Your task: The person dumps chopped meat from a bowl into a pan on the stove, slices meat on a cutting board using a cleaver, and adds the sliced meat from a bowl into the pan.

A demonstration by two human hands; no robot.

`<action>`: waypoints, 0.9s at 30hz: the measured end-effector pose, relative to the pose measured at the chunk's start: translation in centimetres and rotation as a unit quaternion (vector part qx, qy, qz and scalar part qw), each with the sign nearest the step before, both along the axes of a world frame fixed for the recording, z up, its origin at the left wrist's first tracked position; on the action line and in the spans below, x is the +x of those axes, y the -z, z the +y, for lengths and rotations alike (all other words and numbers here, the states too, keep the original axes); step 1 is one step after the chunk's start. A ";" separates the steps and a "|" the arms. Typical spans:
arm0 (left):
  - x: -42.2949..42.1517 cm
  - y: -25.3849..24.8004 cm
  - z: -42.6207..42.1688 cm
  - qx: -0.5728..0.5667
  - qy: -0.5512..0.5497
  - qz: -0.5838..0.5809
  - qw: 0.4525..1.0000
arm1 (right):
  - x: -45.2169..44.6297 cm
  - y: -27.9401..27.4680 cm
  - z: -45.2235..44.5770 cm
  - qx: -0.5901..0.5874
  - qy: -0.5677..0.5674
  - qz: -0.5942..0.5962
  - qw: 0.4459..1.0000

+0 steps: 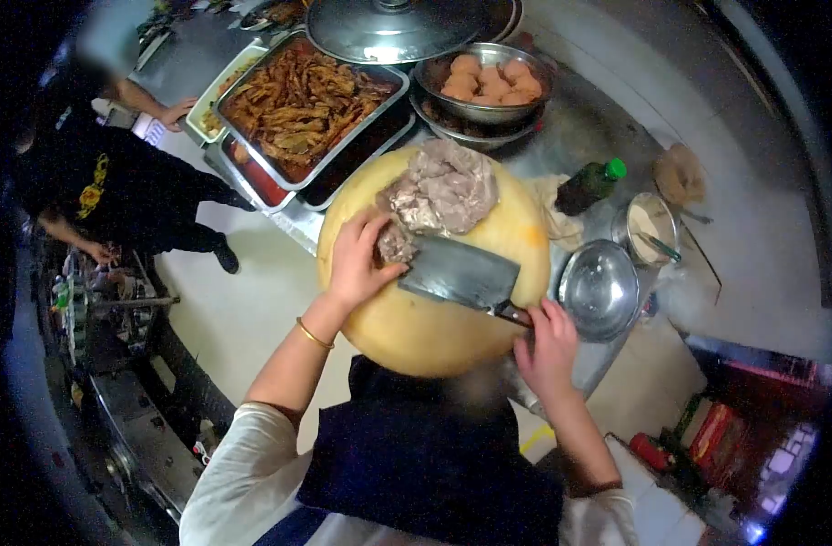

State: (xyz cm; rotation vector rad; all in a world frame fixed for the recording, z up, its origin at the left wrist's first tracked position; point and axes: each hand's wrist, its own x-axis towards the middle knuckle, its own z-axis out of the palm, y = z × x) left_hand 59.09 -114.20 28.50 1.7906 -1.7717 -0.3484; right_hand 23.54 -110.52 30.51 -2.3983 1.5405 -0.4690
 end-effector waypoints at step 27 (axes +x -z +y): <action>1.7 -5.6 3.0 0.125 0.072 0.917 0.373 | 2.6 1.3 -1.3 -0.010 -0.038 0.082 0.996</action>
